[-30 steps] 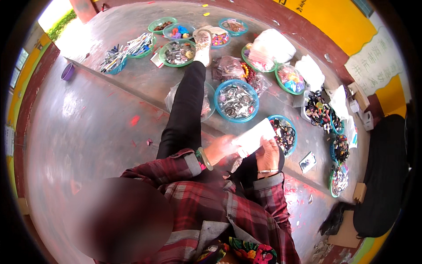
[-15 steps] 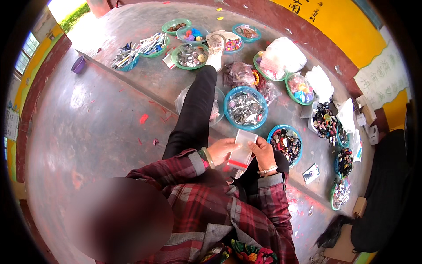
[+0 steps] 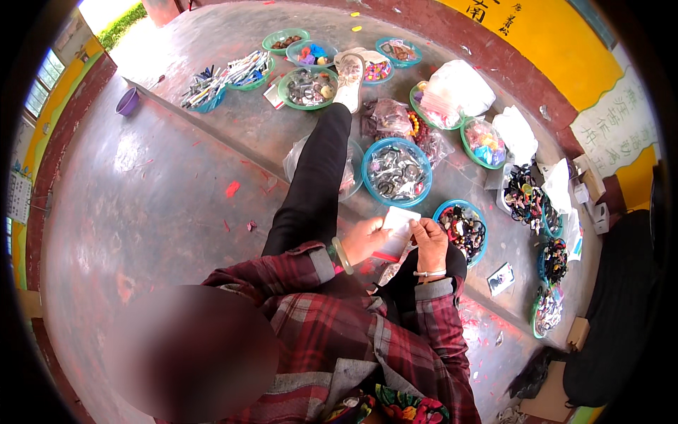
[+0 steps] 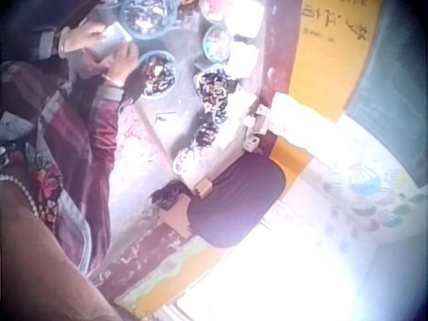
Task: The person sits on the floor and packs small hair accessories into clear plastic bags. They pick up items from blue bowls, place them into bags, and seal them. The person handles hair ties and clips one by one, organizing them into individual packages.
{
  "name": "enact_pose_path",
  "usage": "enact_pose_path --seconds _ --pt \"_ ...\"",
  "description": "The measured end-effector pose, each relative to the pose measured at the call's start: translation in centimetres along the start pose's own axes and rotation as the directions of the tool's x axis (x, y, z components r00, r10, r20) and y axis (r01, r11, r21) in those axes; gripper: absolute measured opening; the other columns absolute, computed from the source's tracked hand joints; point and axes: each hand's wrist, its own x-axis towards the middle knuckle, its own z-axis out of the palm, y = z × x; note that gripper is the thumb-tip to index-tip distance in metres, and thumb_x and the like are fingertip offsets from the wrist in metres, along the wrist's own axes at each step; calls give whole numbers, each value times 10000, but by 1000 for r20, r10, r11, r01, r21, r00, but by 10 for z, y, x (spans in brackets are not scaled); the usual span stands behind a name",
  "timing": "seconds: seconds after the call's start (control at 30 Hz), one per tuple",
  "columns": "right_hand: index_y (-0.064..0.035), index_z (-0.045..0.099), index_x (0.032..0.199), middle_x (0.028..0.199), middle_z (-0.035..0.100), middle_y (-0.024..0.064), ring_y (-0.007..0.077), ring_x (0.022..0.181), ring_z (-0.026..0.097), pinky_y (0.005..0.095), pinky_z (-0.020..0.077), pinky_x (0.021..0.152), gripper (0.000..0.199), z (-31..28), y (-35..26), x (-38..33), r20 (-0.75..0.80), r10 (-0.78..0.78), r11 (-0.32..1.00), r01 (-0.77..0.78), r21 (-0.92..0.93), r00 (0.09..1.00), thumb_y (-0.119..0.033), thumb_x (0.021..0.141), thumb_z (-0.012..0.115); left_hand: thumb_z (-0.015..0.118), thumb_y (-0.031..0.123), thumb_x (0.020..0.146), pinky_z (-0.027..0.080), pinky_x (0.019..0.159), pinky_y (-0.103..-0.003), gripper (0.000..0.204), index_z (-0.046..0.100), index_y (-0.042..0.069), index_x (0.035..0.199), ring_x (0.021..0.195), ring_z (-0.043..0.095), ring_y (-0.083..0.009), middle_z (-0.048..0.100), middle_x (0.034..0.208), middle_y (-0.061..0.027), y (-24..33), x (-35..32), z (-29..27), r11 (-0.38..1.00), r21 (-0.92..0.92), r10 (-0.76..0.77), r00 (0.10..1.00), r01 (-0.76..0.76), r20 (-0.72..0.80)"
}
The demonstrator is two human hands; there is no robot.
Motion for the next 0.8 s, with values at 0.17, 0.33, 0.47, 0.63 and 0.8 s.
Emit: enact_pose_path --seconds 0.17,0.33,0.47,0.63,0.8 --pt "-14 599 770 623 525 -38 37 539 437 189 354 497 145 -4 5 2 3 39 998 -39 -44 999 -145 832 614 500 102 885 473 847 -349 284 482 -43 1129 951 590 -211 581 1062 -127 -4 4 4 577 -737 -241 936 352 258" --pt "2 598 753 607 517 -12 62 532 433 216 336 494 235 4 -9 -2 -17 68 997 -68 -35 998 -188 875 535 512 95 878 489 807 -337 250 531 -19 1100 898 608 -194 605 1013 -106 19 0 -2 485 -797 -246 931 360 271" --pt "-30 614 823 659 561 -15 54 558 466 200 347 504 214 -3 3 1 -19 17 1000 -17 2 1000 -221 888 543 531 84 875 491 774 -306 229 545 -16 1080 871 605 -158 611 981 -76 20 2 -1 553 -778 -252 950 300 187" --pt "-33 562 743 654 531 -33 37 582 445 190 350 505 192 3 2 -1 -42 -99 989 94 -117 994 -187 849 608 567 73 857 455 709 -235 198 568 -19 1033 793 564 -78 612 918 -28 25 -1 5 759 -626 -195 980 178 43" --pt "-27 530 691 603 492 -39 30 552 404 201 338 474 210 1 3 0 -43 -154 968 142 -206 987 -150 794 666 548 84 869 423 657 -200 177 575 -21 1009 755 494 -29 590 853 19 17 -2 1 961 -273 -45 999 47 17"
